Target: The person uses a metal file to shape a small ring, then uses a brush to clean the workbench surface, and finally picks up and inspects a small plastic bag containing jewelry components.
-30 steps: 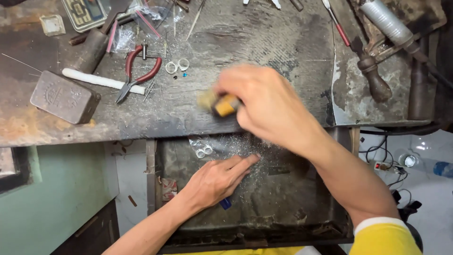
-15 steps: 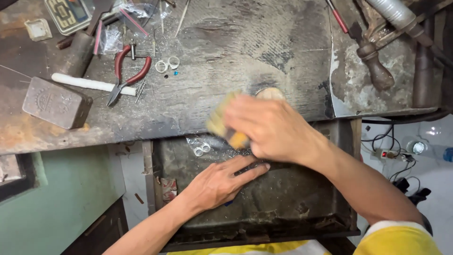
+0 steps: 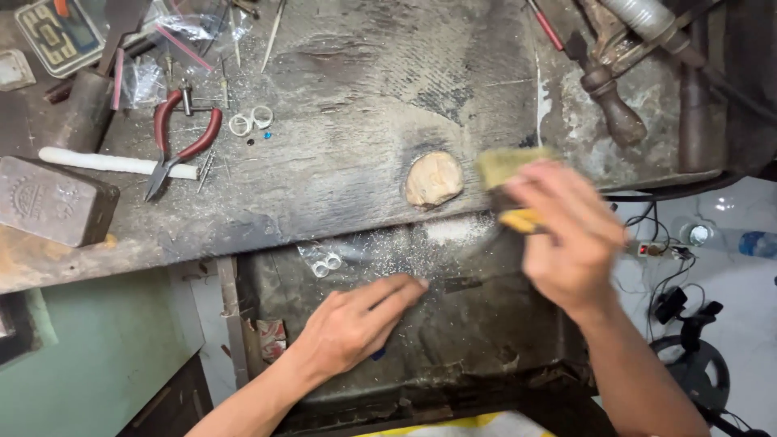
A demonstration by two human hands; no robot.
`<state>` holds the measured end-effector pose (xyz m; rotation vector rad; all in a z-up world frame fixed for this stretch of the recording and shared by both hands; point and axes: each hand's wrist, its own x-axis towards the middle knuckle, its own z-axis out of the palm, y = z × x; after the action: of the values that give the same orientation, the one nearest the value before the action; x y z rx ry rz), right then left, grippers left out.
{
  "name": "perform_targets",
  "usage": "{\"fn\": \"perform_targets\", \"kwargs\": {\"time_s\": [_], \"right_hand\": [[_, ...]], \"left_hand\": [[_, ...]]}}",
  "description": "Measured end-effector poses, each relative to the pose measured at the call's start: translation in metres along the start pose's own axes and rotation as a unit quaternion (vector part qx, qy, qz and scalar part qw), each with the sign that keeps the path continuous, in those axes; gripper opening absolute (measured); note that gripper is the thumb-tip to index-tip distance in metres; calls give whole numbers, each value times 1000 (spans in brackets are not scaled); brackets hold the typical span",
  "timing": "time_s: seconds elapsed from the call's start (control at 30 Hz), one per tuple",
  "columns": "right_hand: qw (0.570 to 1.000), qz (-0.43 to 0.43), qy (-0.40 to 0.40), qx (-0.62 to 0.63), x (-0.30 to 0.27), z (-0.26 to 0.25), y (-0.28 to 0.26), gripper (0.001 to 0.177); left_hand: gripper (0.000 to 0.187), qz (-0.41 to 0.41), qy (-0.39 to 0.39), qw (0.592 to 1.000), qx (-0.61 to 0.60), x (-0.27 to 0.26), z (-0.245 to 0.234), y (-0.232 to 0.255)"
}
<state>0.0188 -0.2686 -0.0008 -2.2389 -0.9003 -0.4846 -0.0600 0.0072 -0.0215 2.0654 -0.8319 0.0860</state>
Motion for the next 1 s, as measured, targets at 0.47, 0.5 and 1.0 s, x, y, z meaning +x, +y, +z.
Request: {"fn": "perform_targets", "kwargs": {"time_s": [0.47,0.5,1.0], "right_hand": [[991,-34,-95,86,53,16,-70,48],[996,-38,-66,40,65,9,-70,39],[914,60,-370,-155,140,59,-94,49]], "left_hand": [[53,-127,101,971,174,-6,-23,-17],[54,-124,99,973,167,-7,-23,-16],[53,-28,210,973,88,-14,-18,-19]]}}
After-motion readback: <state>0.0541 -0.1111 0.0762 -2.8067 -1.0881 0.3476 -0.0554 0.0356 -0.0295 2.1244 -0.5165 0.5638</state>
